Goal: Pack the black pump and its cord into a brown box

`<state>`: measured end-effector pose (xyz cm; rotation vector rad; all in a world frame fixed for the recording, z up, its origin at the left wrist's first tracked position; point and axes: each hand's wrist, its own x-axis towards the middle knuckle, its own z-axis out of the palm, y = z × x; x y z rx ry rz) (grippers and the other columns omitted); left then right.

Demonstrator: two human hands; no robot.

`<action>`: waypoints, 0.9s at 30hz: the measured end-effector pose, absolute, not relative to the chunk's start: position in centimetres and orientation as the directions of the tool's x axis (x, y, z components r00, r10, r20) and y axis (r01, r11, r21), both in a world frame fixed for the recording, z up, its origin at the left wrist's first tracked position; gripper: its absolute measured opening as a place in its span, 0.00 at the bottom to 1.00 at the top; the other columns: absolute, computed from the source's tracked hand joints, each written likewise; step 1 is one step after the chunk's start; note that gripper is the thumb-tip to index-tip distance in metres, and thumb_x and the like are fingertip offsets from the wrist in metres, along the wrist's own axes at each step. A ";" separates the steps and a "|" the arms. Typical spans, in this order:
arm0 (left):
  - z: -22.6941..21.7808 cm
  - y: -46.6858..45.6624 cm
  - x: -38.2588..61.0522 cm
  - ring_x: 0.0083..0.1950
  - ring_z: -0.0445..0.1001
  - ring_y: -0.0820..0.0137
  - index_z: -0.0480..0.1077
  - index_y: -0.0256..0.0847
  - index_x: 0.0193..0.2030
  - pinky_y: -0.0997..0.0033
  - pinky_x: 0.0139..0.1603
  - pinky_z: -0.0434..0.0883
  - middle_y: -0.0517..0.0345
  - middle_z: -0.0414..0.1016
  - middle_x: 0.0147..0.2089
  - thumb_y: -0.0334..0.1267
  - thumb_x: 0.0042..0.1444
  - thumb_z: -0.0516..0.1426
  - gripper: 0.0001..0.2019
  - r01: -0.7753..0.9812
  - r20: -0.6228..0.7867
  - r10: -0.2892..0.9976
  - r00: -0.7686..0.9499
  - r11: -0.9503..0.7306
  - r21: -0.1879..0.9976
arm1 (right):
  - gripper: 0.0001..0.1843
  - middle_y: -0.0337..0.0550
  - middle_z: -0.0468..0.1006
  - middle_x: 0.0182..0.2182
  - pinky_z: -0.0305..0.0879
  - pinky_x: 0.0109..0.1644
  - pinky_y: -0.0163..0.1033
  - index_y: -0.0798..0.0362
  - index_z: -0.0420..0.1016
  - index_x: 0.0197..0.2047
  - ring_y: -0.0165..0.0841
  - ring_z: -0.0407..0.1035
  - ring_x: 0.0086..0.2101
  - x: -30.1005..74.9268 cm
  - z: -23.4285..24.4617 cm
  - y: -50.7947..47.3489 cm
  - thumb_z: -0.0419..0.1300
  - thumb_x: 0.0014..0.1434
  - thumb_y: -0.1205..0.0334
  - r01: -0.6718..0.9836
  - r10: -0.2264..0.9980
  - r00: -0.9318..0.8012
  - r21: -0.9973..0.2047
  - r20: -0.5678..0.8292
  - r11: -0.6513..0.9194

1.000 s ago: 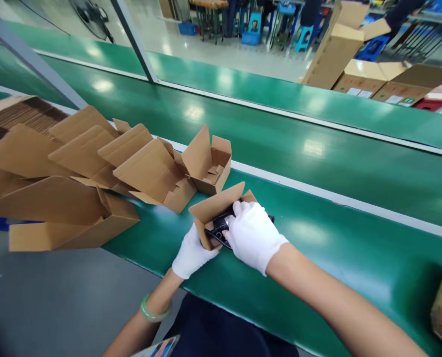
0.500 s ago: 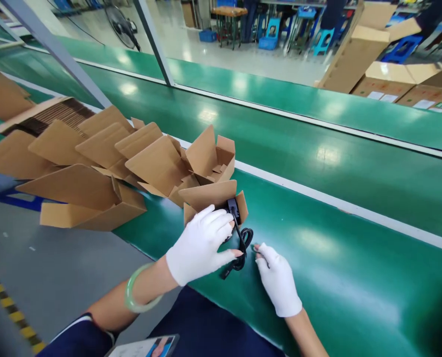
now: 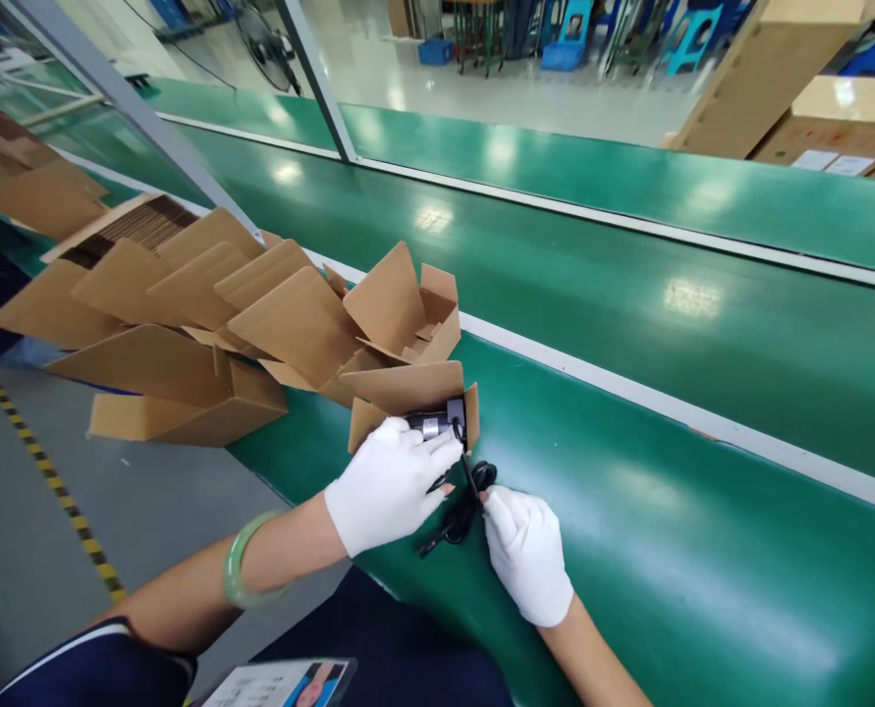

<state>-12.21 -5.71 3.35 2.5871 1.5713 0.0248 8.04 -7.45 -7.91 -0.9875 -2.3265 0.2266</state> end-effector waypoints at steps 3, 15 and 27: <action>3.4 -5.0 -13.4 0.39 0.73 0.64 0.67 0.41 0.41 0.64 0.37 0.65 0.58 0.74 0.40 0.43 0.57 0.54 0.10 0.828 -0.038 0.849 0.527 -0.502 0.248 | 0.17 0.50 0.71 0.45 0.57 0.37 0.38 0.49 0.65 0.52 0.37 0.68 0.41 8.2 -6.6 -6.1 0.50 0.62 0.75 0.524 0.520 -0.695 -0.146 0.496 0.839; 2.8 -7.1 -13.9 0.29 0.69 0.66 0.69 0.41 0.27 0.66 0.27 0.59 0.58 0.71 0.29 0.36 0.62 0.49 0.14 0.997 0.386 0.919 0.076 -0.067 -0.036 | 0.09 0.43 0.72 0.30 0.49 0.29 0.37 0.54 0.67 0.41 0.32 0.64 0.27 8.3 -3.6 -7.1 0.48 0.64 0.71 0.377 0.348 -0.858 0.002 0.379 0.926; 1.7 -7.4 -10.8 0.41 0.72 0.62 0.66 0.36 0.46 0.63 0.38 0.69 0.50 0.69 0.41 0.51 0.54 0.56 0.21 0.916 0.058 0.974 0.220 -0.226 0.332 | 0.09 0.43 0.75 0.31 0.65 0.31 0.38 0.47 0.68 0.42 0.34 0.70 0.27 8.9 7.8 -4.9 0.49 0.65 0.55 0.514 0.647 -0.636 -0.395 0.421 0.761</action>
